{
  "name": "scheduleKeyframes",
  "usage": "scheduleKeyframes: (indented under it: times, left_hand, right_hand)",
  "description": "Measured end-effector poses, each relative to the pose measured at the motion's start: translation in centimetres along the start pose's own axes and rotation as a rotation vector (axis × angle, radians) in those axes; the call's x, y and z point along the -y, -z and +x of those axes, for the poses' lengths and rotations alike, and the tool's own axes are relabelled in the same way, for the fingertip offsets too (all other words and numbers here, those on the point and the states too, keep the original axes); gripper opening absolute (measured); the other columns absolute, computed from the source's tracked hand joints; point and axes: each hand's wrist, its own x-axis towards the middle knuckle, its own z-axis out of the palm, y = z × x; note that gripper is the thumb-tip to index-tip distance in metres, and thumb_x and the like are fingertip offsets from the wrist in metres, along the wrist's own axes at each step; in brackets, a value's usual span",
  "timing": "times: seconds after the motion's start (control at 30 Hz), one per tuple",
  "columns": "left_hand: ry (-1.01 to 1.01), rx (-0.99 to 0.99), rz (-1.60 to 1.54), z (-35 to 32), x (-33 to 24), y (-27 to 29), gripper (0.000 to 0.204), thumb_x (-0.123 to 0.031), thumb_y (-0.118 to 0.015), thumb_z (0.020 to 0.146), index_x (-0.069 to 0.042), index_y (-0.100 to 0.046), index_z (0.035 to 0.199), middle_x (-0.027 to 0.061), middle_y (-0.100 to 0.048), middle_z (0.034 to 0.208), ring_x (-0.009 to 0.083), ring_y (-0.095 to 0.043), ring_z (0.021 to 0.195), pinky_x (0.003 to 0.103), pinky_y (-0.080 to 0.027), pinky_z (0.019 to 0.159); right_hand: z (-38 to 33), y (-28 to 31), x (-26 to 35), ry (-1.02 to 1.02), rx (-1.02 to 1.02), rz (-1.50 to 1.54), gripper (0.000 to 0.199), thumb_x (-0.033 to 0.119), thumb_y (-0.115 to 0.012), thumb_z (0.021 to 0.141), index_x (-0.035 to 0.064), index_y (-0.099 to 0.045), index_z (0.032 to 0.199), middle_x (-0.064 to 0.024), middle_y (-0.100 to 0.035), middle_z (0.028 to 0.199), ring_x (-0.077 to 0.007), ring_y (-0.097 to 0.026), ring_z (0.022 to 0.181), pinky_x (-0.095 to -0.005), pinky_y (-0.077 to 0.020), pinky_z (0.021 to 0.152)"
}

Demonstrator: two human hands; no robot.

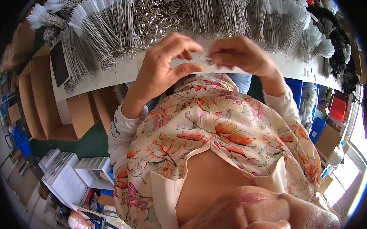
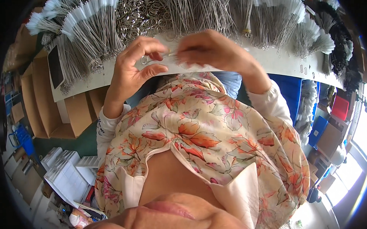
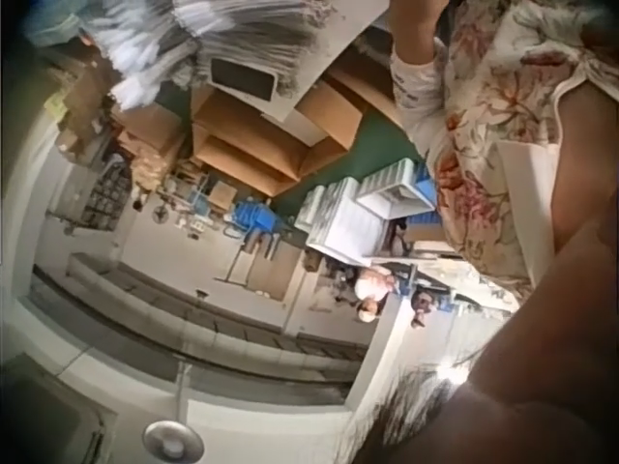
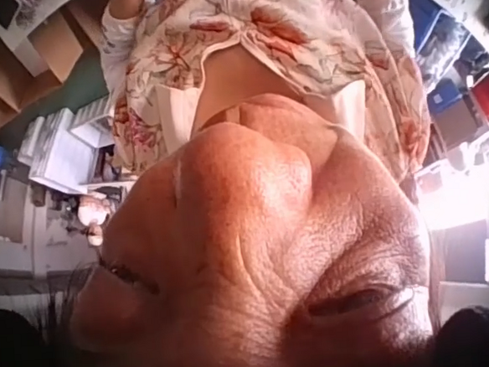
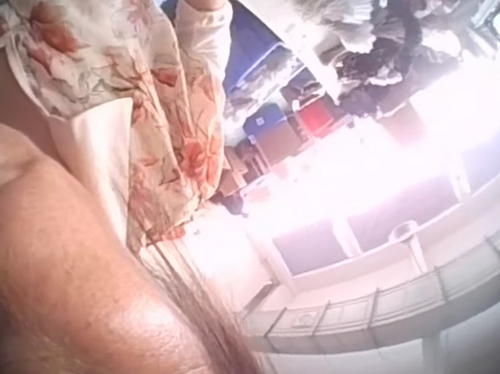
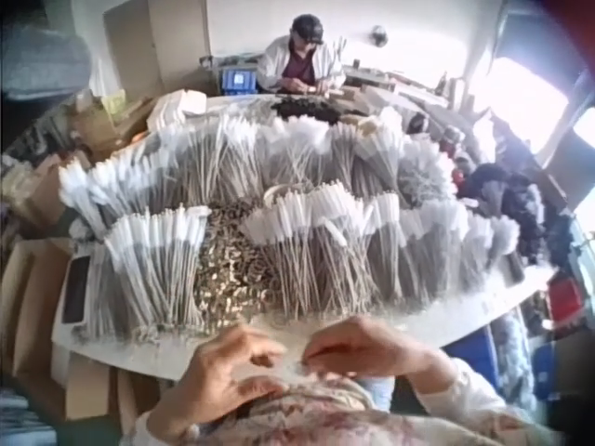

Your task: Assembling small white cleaning brushes onto metal split rings.

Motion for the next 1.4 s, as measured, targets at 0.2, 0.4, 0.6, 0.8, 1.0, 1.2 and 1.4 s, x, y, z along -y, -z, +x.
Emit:
scheduleKeyframes:
  times: [0.2,0.4,0.6,0.8,1.0,1.2,1.4]
  left_hand:
    - [0.553,-0.166,0.456,-6.8,5.1,-0.4,0.018,-0.020,-0.066,0.082,-0.004,-0.058,0.087,0.0077,-0.060,0.071,0.0144,-0.059,0.059,0.028,-0.045,0.050]
    - [0.525,-0.203,0.340,-6.2,5.3,-0.9,0.012,-0.011,-0.061,0.085,-0.003,-0.055,0.079,0.0076,-0.062,0.072,0.0172,-0.061,0.059,0.030,-0.048,0.053]
    - [0.396,-0.341,-0.257,-2.5,1.4,2.3,0.010,-0.001,-0.059,0.085,0.001,-0.061,0.094,0.0130,-0.064,0.098,0.0140,-0.063,0.081,0.026,-0.056,0.068]
    - [0.255,-0.143,-0.339,-1.4,0.7,5.7,0.013,0.002,-0.059,0.083,-0.001,-0.065,0.094,0.0124,-0.062,0.104,0.0123,-0.064,0.080,0.023,-0.056,0.070]
    - [0.208,-0.097,-0.379,-0.6,1.0,5.3,0.018,0.008,-0.057,0.080,0.000,-0.065,0.094,0.0109,-0.062,0.102,0.0128,-0.064,0.082,0.022,-0.055,0.069]
    - [0.223,-0.312,-0.274,0.1,-0.4,3.5,0.025,0.010,-0.062,0.075,0.004,-0.063,0.099,0.0126,-0.063,0.101,0.0155,-0.065,0.081,0.026,-0.056,0.074]
    - [-0.159,-0.380,0.178,1.4,-1.5,3.5,0.030,0.014,-0.059,0.074,0.012,-0.058,0.104,0.0204,-0.062,0.103,0.0224,-0.064,0.088,0.029,-0.054,0.076]
  right_hand:
    - [-7.8,1.3,-9.4,-0.435,-0.427,-1.111,0.011,0.013,-0.060,0.082,0.0056,-0.066,0.088,-0.0105,-0.063,0.081,-0.0302,-0.062,0.072,-0.0389,-0.0483,0.066]
    - [-0.2,-4.0,-5.2,0.206,-0.545,-0.428,0.008,0.010,-0.065,0.079,0.0054,-0.066,0.085,-0.0085,-0.062,0.081,-0.0252,-0.061,0.066,-0.0325,-0.0486,0.059]
    - [5.6,-5.8,-2.4,0.430,-0.418,-0.382,0.009,0.014,-0.064,0.080,0.0068,-0.066,0.084,-0.0059,-0.063,0.082,-0.0226,-0.062,0.067,-0.0321,-0.0492,0.059]
    - [5.3,-3.4,0.5,0.128,-0.090,0.145,0.014,0.014,-0.059,0.087,0.0021,-0.066,0.091,-0.0018,-0.065,0.077,-0.0066,-0.052,0.058,-0.0221,-0.0426,0.052]
    - [5.3,-2.7,-0.3,0.098,0.015,0.287,0.016,0.018,-0.059,0.088,0.0029,-0.066,0.089,-0.0008,-0.064,0.079,-0.0058,-0.048,0.056,-0.0208,-0.0398,0.051]
    - [5.0,-2.7,0.6,0.118,-0.073,0.512,0.021,0.024,-0.060,0.088,0.0045,-0.067,0.089,0.0006,-0.061,0.071,-0.0050,-0.046,0.056,-0.0186,-0.0377,0.051]
    - [5.1,-2.7,4.4,0.211,-0.315,0.508,0.018,0.020,-0.065,0.085,0.0025,-0.068,0.089,0.0022,-0.054,0.063,-0.0040,-0.047,0.057,-0.0199,-0.0373,0.051]
